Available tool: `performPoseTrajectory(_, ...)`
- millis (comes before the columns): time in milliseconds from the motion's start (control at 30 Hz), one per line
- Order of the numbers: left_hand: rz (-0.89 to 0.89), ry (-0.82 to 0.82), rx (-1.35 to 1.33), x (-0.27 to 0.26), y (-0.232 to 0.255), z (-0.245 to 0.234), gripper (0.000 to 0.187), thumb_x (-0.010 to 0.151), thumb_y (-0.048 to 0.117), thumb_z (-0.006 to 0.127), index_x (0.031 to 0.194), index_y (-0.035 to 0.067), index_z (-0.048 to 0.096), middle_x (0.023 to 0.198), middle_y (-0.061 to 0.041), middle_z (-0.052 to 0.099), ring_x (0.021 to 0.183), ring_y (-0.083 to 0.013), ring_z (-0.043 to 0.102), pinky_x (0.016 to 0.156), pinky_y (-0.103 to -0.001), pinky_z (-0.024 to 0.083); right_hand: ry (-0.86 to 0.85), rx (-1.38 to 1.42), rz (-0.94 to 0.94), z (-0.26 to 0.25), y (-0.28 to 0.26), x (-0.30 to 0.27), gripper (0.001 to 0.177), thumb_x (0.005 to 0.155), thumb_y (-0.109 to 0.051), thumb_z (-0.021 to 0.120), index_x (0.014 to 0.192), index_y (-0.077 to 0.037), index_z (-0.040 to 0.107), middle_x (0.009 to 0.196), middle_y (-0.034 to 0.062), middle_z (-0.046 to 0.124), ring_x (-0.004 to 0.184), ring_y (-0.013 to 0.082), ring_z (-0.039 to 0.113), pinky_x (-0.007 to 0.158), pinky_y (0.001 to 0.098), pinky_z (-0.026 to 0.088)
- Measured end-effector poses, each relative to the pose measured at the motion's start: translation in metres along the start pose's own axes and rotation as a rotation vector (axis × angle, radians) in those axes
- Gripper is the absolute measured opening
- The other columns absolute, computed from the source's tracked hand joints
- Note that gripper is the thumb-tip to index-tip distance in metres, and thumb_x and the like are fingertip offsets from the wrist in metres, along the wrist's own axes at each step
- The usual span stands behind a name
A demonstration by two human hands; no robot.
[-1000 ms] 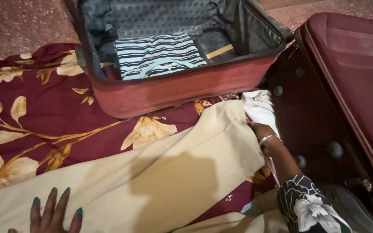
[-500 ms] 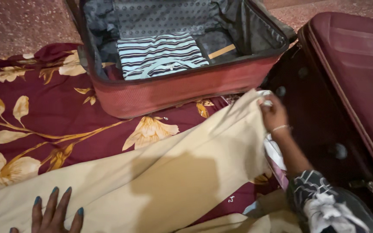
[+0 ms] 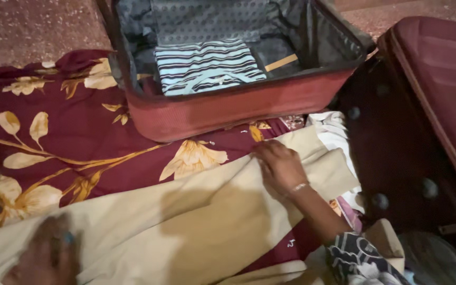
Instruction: The person folds a striped t-shirt and a pair of beige trousers on a bed. The folded t-shirt is placed into an open suitcase. The person continues to fold the trousers.
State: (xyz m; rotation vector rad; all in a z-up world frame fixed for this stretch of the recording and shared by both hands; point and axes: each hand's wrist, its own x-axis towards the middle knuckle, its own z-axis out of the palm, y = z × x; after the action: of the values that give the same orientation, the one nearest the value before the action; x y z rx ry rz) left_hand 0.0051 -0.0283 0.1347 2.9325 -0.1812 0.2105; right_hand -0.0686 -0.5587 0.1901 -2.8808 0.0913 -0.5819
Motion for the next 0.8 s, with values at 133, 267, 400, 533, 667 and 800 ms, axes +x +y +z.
performPoseTrajectory(133, -0.094, -0.199, 0.235, 0.057, -0.029, -0.017, 0.069, 0.087, 0.055, 0.061, 0.152, 0.033, 0.052, 0.149, -0.005, 0.057, 0.120, -0.0309, 0.066, 0.094, -0.052, 0.053, -0.155, -0.252, -0.007, 0.021, 0.003, 0.024, 0.034, 0.086, -0.014, 0.061, 0.117, -0.024, 0.071, 0.129, 0.0004, 0.065, 0.127, 0.0298, 0.056, 0.091, 0.0548, 0.048)
performPoseTrajectory(267, -0.055, -0.391, 0.244, 0.100, -0.077, 0.000, 0.052, 0.087, 0.053, 0.063, 0.136, 0.034, 0.062, 0.136, -0.004, 0.062, 0.115, -0.0281, 0.071, 0.097, -0.045, 0.058, -0.422, -0.138, 0.187, 0.023, 0.026, 0.040, 0.030, 0.091, -0.025, 0.062, 0.120, -0.029, 0.068, 0.130, 0.0006, 0.063, 0.123, 0.0296, 0.056, 0.094, 0.0519, 0.049)
performPoseTrajectory(400, 0.171, -0.068, -0.010, 0.113, -0.120, 0.018, 0.037, 0.096, 0.044, 0.061, 0.127, 0.026, 0.063, 0.114, -0.013, 0.066, 0.105, -0.0333, 0.069, 0.091, -0.043, 0.056, -0.466, -0.219, 0.183, 0.021, 0.036, 0.046, 0.032, 0.083, -0.029, 0.069, 0.115, -0.026, 0.068, 0.129, 0.0073, 0.061, 0.123, 0.0308, 0.057, 0.093, 0.0514, 0.050)
performPoseTrajectory(533, 0.027, -0.038, 0.027, 0.098, -0.101, 0.029, 0.049, 0.092, 0.037, 0.064, 0.139, 0.023, 0.061, 0.132, -0.017, 0.061, 0.102, -0.0408, 0.067, 0.088, -0.049, 0.054, -0.141, -0.271, 0.222, 0.027, 0.035, 0.048, 0.033, 0.085, -0.027, 0.068, 0.117, -0.024, 0.067, 0.128, 0.0129, 0.060, 0.125, 0.0372, 0.054, 0.092, 0.0560, 0.045)
performPoseTrajectory(667, -0.125, -0.052, 0.104, 0.069, -0.047, 0.023, 0.070, 0.084, 0.035, 0.067, 0.152, 0.028, 0.053, 0.156, -0.006, 0.054, 0.122, -0.0437, 0.056, 0.092, -0.055, 0.052, -0.005, -0.291, 0.235, 0.046, 0.025, 0.036, 0.046, 0.084, -0.027, 0.066, 0.128, -0.016, 0.060, 0.133, 0.0136, 0.058, 0.131, 0.0355, 0.050, 0.097, 0.0563, 0.037)
performPoseTrajectory(800, 0.108, 0.137, -0.041, 0.030, 0.012, 0.014, 0.075, 0.081, 0.048, 0.062, 0.151, 0.027, 0.046, 0.160, -0.002, 0.042, 0.145, -0.0388, 0.040, 0.107, -0.067, 0.037, 0.065, 0.352, 0.325, 0.073, -0.033, 0.018, 0.056, 0.105, -0.027, 0.041, 0.157, -0.008, 0.040, 0.126, 0.0062, 0.061, 0.110, 0.0247, 0.058, 0.122, 0.0547, 0.032)
